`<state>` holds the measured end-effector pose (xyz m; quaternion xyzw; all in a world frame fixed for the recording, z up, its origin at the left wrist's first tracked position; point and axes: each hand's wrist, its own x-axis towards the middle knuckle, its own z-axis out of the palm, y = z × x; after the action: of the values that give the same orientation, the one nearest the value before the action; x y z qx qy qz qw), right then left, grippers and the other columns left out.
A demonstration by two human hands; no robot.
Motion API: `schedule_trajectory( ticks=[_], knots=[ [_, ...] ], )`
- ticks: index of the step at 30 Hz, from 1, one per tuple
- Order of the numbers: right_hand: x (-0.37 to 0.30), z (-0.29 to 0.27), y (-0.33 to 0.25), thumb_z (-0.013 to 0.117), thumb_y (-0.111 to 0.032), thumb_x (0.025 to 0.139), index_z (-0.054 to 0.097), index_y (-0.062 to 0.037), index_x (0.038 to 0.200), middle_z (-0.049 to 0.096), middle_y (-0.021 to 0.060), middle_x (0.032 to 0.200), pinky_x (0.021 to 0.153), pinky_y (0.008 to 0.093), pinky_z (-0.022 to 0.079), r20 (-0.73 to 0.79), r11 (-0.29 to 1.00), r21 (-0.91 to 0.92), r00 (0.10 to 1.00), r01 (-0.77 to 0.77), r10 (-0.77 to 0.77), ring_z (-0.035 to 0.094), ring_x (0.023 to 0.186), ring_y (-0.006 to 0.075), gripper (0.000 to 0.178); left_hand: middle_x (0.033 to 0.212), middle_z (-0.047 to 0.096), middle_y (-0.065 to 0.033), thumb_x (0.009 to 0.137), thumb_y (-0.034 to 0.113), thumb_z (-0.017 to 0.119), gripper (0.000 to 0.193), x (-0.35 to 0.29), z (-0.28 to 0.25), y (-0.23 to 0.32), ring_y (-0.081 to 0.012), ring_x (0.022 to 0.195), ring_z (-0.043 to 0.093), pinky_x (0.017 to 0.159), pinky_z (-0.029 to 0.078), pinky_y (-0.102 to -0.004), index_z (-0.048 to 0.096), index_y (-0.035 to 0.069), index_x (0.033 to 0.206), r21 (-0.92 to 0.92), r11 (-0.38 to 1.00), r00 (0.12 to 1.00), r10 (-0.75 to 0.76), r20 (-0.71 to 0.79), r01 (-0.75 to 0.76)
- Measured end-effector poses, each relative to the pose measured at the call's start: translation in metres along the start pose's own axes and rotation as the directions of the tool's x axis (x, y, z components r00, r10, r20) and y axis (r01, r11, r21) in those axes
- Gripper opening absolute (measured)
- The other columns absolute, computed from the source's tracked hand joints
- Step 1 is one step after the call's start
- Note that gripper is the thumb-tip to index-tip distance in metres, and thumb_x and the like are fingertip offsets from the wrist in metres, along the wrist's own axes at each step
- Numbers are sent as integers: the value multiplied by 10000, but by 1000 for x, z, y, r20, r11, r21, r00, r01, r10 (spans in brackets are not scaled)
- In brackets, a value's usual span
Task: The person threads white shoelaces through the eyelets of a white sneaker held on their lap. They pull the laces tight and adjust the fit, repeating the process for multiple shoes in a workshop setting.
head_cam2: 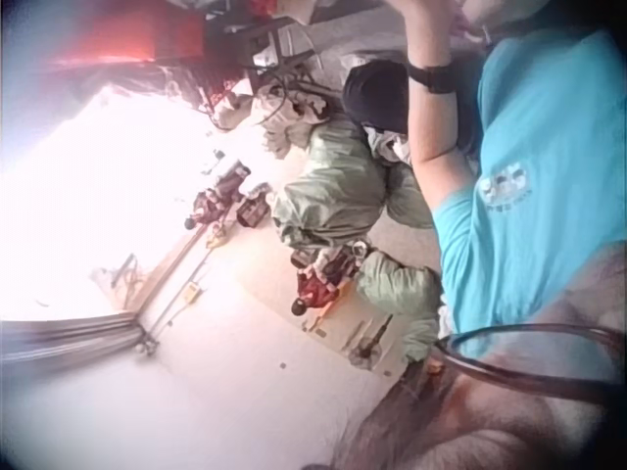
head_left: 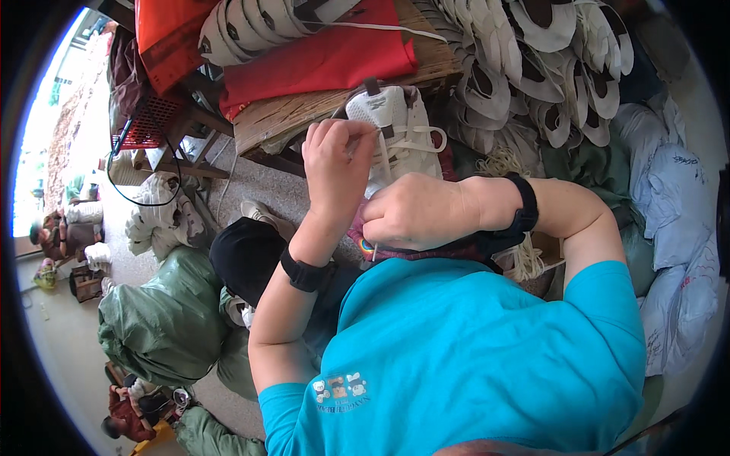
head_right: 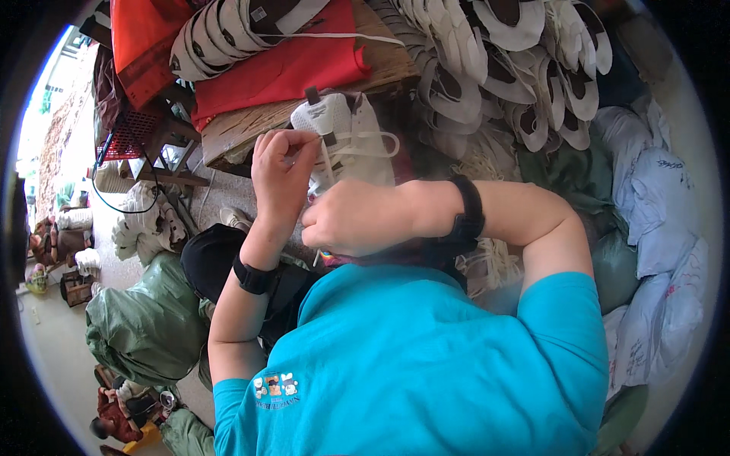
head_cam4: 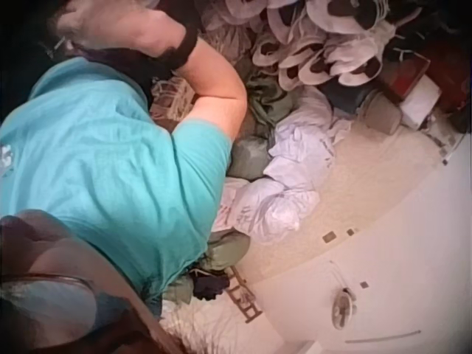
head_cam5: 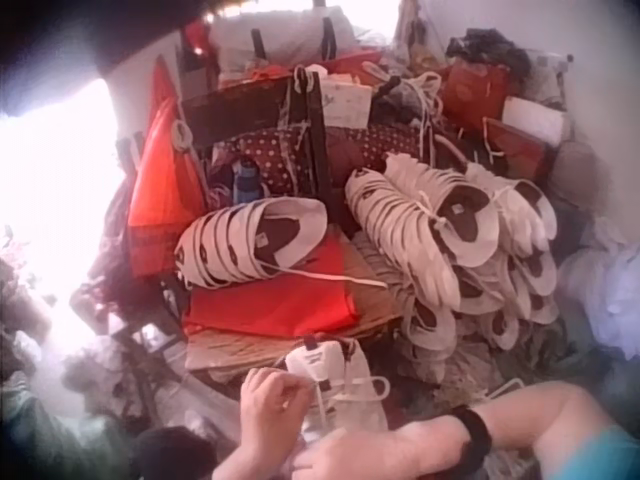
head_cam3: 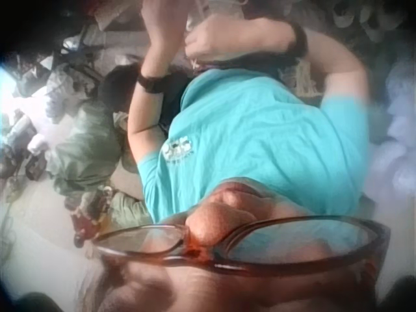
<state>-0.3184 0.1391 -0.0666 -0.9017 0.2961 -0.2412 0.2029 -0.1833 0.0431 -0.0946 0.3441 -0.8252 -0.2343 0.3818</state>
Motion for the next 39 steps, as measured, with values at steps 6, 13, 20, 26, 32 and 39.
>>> schedule_trajectory(
  ticks=[6,13,20,26,32,39],
  knots=[
    [-8,-19,14,681,-122,819,627,-62,851,584,100,787,667,406,512,-237,966,216,952,-145,196,626,749,303,86,876,653,-23,805,128,714,101,6,1,0,-257,866,572,821,409,-392,678,109,898,6,999,997,-49,61,49],
    [-25,-47,58,694,-68,781,632,-61,889,550,89,1051,895,395,436,-473,793,-247,784,-557,403,523,1026,285,125,854,652,35,808,115,691,200,7,10,1,-192,821,568,850,369,-367,655,119,1005,24,996,995,-88,56,87],
    [-22,-38,74,691,-42,763,631,-42,850,546,118,1228,1012,383,395,-446,869,-197,831,-454,333,467,1172,303,106,879,675,45,802,86,671,270,9,6,7,-182,838,580,865,360,-362,654,116,1069,14,993,989,-121,91,120],
    [-25,-50,67,654,5,762,558,-37,788,615,110,1125,937,390,439,-561,877,-164,774,-452,294,537,1093,298,108,955,669,-10,785,57,678,267,2,1,-7,-217,950,541,878,373,-368,708,137,1038,-86,991,994,106,12,-104],
    [-40,-72,81,628,-32,775,552,-59,834,634,87,898,790,417,475,-695,683,-457,708,-570,125,604,883,295,100,926,638,-23,789,54,693,179,-1,-11,-4,-222,943,495,867,391,-349,755,135,937,-138,990,998,25,54,-18],
    [-161,-141,109,616,-175,885,612,-85,876,647,125,771,636,454,500,-925,299,-209,287,-931,248,637,727,362,90,863,652,51,975,176,624,212,1,-110,-118,-9,695,456,651,344,-177,733,46,1102,-758,614,772,-584,-250,219]
  ],
)
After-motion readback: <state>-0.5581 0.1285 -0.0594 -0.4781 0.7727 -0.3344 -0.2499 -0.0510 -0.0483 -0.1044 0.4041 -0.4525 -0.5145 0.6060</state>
